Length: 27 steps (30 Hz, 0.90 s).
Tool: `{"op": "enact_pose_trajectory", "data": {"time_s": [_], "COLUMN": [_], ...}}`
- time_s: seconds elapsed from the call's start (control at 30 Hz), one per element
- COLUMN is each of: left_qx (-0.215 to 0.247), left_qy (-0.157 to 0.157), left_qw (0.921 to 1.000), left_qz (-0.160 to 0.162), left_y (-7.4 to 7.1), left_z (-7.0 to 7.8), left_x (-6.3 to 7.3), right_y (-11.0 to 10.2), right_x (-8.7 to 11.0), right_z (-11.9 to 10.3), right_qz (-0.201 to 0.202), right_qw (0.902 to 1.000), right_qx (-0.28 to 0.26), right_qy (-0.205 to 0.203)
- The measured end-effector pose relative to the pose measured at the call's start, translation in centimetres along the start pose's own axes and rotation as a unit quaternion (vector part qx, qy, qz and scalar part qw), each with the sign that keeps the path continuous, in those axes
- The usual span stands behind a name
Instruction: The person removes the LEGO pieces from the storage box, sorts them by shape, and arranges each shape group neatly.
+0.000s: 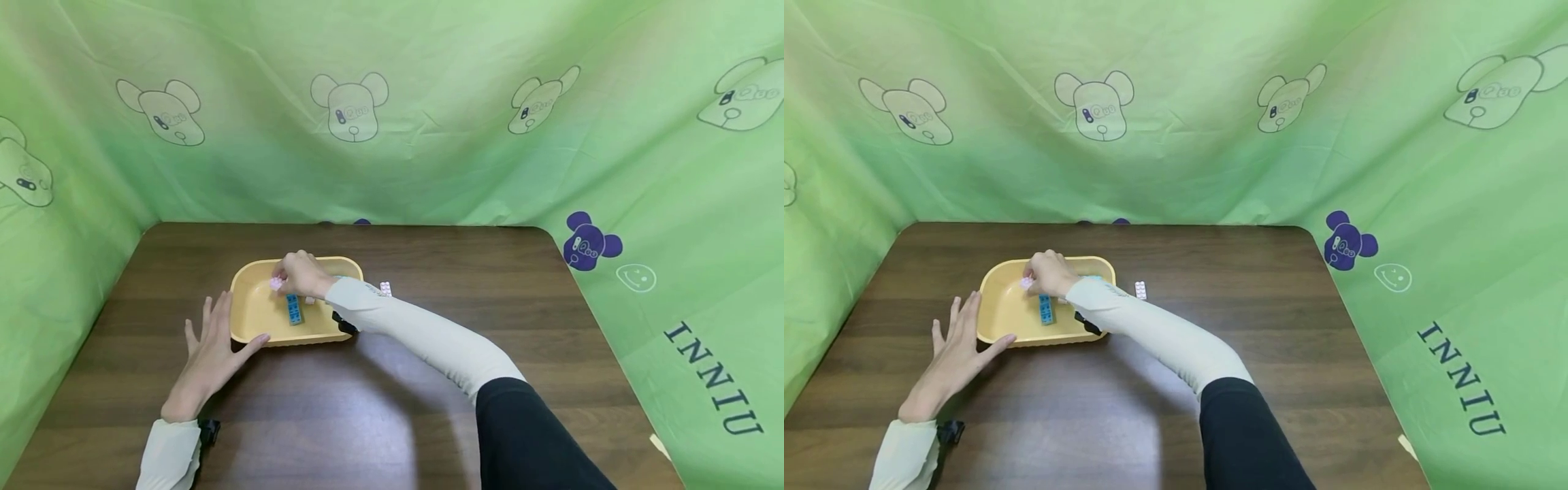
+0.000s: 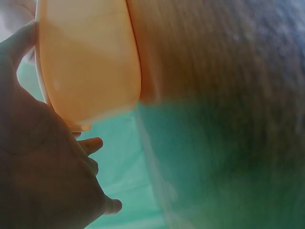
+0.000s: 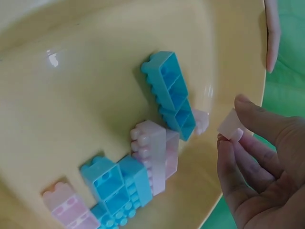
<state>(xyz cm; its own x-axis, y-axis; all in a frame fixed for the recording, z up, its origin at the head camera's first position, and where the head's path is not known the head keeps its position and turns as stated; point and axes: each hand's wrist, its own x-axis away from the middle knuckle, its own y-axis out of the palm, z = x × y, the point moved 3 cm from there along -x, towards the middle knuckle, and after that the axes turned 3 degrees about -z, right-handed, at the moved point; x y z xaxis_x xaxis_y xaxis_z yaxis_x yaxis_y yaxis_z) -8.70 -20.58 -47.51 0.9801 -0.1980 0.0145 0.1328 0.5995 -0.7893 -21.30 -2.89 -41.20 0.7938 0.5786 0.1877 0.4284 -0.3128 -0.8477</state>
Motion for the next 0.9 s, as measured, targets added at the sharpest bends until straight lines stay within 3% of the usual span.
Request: {"op": "enact_pose_trajectory", "data": {"time_s": [0.9], "left_qx": [0.004], "left_qy": [0.002], "left_qw": [1.0], "left_qz": [0.005], "left_y": [0.1], "left_z": [0.1], "left_x": [0.2], "right_y": [-1.8], "right_x": [3.1], "right_z": [2.6], "right_qz": [0.036], "right_qw": [0.9993], "right_qx": [-0.007], "right_qy": [0.012]}}
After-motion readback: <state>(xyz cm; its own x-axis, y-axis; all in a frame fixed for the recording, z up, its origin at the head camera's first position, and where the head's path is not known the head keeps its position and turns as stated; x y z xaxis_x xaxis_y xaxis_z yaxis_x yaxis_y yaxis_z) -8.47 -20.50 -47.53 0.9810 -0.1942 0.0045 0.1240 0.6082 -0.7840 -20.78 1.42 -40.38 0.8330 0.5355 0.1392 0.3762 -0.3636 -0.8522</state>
